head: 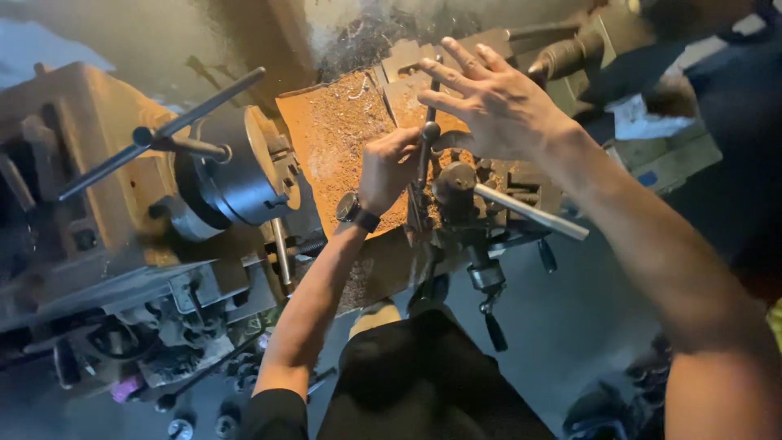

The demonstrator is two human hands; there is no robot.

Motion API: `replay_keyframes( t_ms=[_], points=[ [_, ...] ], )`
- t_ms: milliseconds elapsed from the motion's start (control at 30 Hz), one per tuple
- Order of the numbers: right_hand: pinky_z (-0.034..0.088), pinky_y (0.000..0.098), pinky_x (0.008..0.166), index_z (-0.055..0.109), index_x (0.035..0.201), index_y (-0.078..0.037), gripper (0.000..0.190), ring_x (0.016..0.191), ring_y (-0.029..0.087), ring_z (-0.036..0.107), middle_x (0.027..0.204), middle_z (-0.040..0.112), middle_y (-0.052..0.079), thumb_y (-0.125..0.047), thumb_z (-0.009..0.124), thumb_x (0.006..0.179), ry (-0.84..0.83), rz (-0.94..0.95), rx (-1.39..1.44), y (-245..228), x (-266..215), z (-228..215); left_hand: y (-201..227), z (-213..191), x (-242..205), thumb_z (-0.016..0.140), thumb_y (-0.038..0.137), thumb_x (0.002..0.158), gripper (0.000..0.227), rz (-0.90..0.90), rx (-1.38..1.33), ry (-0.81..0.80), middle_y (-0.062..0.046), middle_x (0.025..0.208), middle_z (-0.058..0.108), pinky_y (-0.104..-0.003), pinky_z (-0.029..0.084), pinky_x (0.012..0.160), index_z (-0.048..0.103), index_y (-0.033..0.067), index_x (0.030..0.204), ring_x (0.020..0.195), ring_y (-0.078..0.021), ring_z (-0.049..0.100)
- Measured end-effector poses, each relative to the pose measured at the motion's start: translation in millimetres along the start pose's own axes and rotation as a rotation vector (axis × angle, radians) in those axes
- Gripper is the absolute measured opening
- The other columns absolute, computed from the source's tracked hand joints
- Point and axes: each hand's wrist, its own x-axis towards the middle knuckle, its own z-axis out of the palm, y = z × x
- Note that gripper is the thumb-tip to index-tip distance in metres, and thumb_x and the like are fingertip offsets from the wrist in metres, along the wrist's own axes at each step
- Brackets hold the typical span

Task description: The person operates a metal lathe, adjusting the chuck and tool post while metal shavings accumulate. They then move to a workbench to assemble a gear-like component, inserting small cylindrical pieces into its slots using a hammer to tap them into place.

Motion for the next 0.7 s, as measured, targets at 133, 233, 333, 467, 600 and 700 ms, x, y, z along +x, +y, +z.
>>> replay_keyframes(
  t_ms=[133,233,333,467,600,700],
  points=[
    [0.04,0.0497,0.114,0.066,0.124,-0.009,0.059,0.137,0.035,0.049,0.141,0.058,0.014,-0.054,0.072,0.086,0.008,-0.023,-0.101,-5.0,-0.6,8.0,1.6,-8.1,0.0,0.073,0.001,0.092,0.035,0.013,-0.077,-0.088,-0.011,0.106,0.077,-0.031,0.065,0.081,0.069,0.0088,0.126,0.093,-0.0155,0.077],
    [0.049,0.0432,0.103,0.068,0.104,-0.006,0.059,0.11,0.031,0.064,0.109,0.068,0.013,-0.063,0.071,0.09,-0.005,-0.01,-0.119,-10.5,4.9,13.9,-3.0,-20.9,1.0,0.072,0.003,0.096,0.032,-0.005,-0.069,-0.166,-0.01,0.096,0.077,-0.031,0.061,0.073,0.07,0.0096,0.127,0.083,-0.0143,0.075],
    [0.054,0.039,0.086,0.067,0.09,-0.007,0.056,0.089,0.027,0.07,0.087,0.069,0.01,-0.063,0.074,0.09,0.037,0.012,-0.126,-15.9,-1.2,29.8,-9.4,-24.6,-3.4,0.07,0.005,0.098,0.03,-0.02,-0.089,-0.217,-0.009,0.087,0.075,-0.031,0.057,0.068,0.07,0.0107,0.127,0.074,-0.0142,0.072],
    [0.054,0.0387,0.077,0.066,0.083,-0.011,0.045,0.082,0.026,0.071,0.082,0.068,0.007,-0.054,0.079,0.089,0.147,0.063,-0.143,-23.5,-5.5,36.2,-21.1,-26.4,-1.7,0.071,0.004,0.094,0.033,0.045,-0.097,-0.224,-0.009,0.085,0.074,-0.031,0.056,0.067,0.07,0.0122,0.126,0.072,-0.0133,0.071],
    [0.053,0.0393,0.075,0.066,0.083,-0.011,0.043,0.079,0.027,0.07,0.08,0.067,0.008,-0.052,0.08,0.084,0.117,0.13,-0.203,-37.9,-10.9,44.4,-41.4,-23.3,-3.6,0.07,0.002,0.093,0.031,0.07,-0.107,-0.245,-0.01,0.083,0.073,-0.032,0.056,0.067,0.07,0.011,0.123,0.07,-0.0151,0.07],
    [0.052,0.0402,0.073,0.067,0.084,-0.01,0.047,0.078,0.027,0.069,0.081,0.068,0.009,-0.056,0.08,0.086,0.094,0.295,-0.241,-67.5,-14.8,51.8,-67.2,-13.7,-8.4,0.067,0.004,0.096,0.022,-0.03,-0.095,-0.289,-0.009,0.083,0.076,-0.032,0.056,0.064,0.074,0.0112,0.115,0.07,-0.0157,0.071]
  ],
)
